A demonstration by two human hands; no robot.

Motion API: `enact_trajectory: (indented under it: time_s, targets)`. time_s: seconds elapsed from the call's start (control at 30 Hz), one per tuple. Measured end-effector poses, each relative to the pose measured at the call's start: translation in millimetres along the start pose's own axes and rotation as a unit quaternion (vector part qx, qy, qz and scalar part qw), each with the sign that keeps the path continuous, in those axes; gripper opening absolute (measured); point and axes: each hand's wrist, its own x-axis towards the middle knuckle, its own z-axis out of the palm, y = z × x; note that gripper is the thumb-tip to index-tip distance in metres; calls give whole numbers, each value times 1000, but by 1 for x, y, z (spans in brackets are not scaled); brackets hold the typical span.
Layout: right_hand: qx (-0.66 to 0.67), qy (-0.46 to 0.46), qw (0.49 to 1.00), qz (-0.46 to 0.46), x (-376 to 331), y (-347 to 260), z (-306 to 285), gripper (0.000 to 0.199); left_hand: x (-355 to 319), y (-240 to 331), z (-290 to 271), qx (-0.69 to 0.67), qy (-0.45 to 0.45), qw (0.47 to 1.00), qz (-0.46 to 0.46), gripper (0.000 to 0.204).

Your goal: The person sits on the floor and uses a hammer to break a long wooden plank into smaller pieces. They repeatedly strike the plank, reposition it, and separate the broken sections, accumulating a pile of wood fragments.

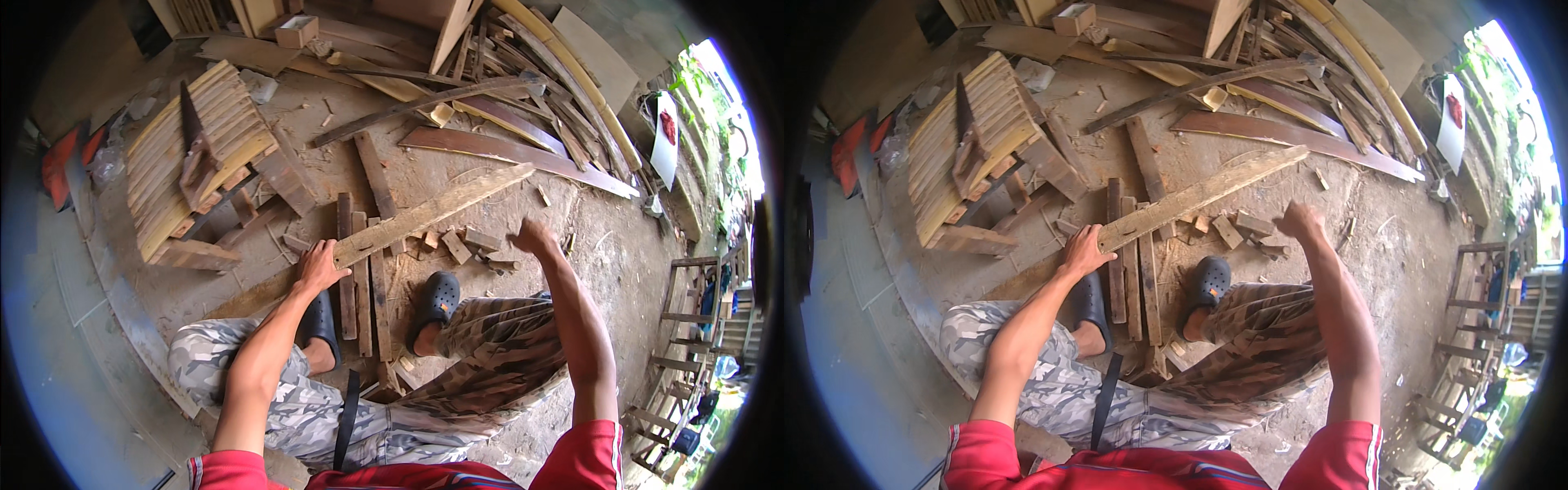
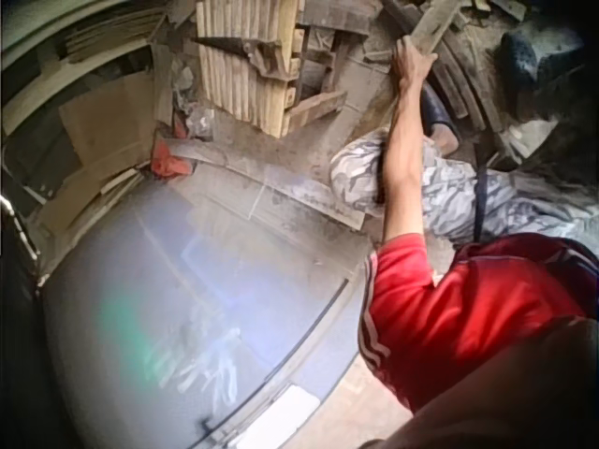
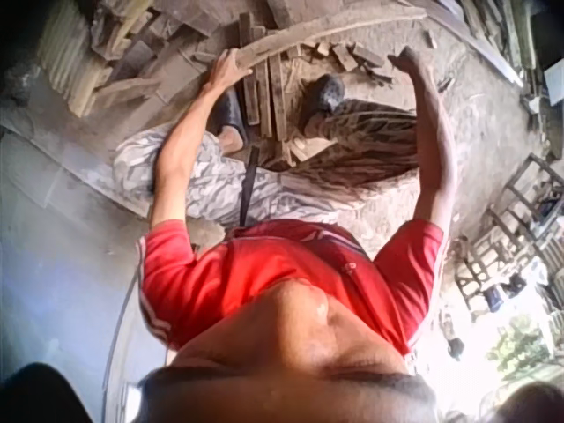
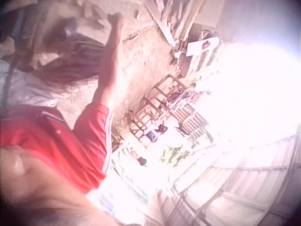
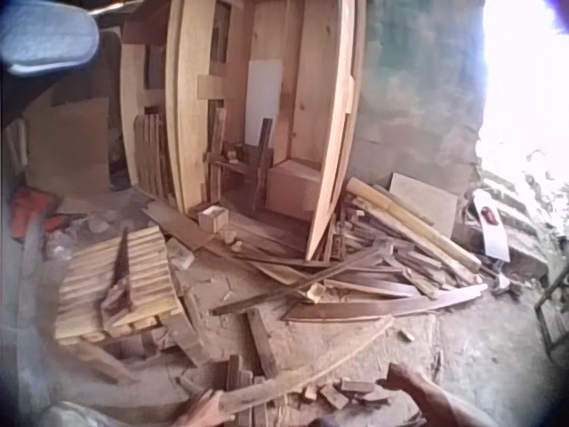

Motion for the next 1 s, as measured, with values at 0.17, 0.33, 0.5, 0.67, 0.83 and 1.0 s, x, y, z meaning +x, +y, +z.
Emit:
enact_trajectory:
  time_s: [0.17,0.33,0.5,0.67,0.83,1.0]
  targets:
    - [-59,-172,983,0,0,3,49,78,14,-18,54,22,5,1000,4,73]
    - [-142,-188,970,-59,10,-1,92,54,22,-29,79,-27,12,1000,9,76]
    - [-41,-169,983,59,29,-26,135,52,16,-39,73,26,-78,996,20,108]
    - [133,-204,969,-43,57,68,245,25,12,-31,66,67,-65,995,37,117]
    - [131,-286,949,-1,52,5,165,24,-31,-66,75,95,-23,994,-54,108]
    - [51,-246,960,-126,8,-59,94,28,-24,-63,86,56,-17,995,-78,85]
